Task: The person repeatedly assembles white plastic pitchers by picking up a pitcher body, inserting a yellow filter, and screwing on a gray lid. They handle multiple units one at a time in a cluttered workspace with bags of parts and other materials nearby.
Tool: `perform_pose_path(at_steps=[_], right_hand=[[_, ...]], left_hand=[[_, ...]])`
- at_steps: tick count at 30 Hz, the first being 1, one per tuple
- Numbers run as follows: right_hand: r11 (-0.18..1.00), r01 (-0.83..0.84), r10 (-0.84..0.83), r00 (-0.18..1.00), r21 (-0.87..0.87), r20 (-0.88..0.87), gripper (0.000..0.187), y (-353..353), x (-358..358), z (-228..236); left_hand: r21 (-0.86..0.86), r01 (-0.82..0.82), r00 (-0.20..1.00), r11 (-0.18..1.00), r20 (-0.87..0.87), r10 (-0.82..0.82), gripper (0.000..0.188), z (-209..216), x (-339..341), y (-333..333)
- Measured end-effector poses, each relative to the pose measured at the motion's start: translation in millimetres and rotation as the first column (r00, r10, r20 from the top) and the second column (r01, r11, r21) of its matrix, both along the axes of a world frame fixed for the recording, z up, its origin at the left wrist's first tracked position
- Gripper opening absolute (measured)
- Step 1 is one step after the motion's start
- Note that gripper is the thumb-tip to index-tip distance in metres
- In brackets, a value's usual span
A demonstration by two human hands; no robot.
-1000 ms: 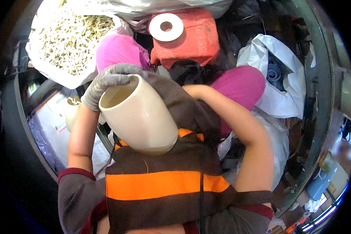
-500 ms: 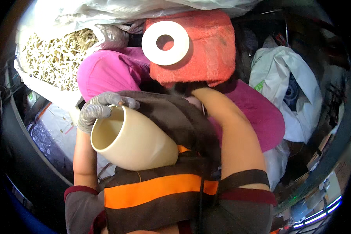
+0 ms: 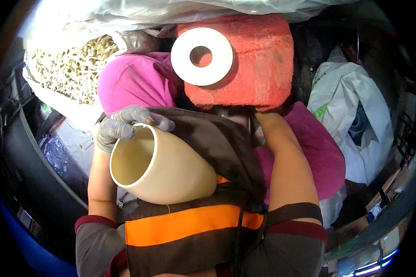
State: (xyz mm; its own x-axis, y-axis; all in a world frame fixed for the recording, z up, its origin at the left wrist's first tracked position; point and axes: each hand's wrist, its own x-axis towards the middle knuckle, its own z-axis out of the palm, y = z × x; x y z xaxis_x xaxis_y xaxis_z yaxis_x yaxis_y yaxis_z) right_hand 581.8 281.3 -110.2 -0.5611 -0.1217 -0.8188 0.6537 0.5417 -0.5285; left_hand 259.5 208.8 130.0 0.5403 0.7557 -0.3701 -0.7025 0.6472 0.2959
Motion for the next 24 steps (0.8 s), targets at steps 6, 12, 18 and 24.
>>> perform_pose_path(at_steps=[6, 12, 18, 24], right_hand=[[0.987, -0.059, 0.069, 0.996, 0.147, -0.061, 0.030, -18, 8, 19], [0.850, -0.046, 0.086, 0.995, 0.524, -0.053, 0.021, -24, -16, 162], [0.365, 0.899, -0.663, 0.433, 0.241, -0.611, 0.023, -4, 6, 380], [-0.231, 0.555, -0.600, -0.728, -0.799, -0.332, 0.029, -41, 6, 346]], left_hand=[[0.020, 0.030, 0.998, 0.999, -0.057, -0.029, 0.042, 12, 4, -15], [-0.025, 0.030, 0.984, 0.999, -0.175, -0.034, 0.043, 33, 10, -21], [0.183, 0.198, 0.947, 0.963, -0.289, -0.139, 0.046, 48, 20, -27], [0.462, 0.228, 0.966, 0.857, -0.218, -0.139, 0.052, 51, 60, -15]])
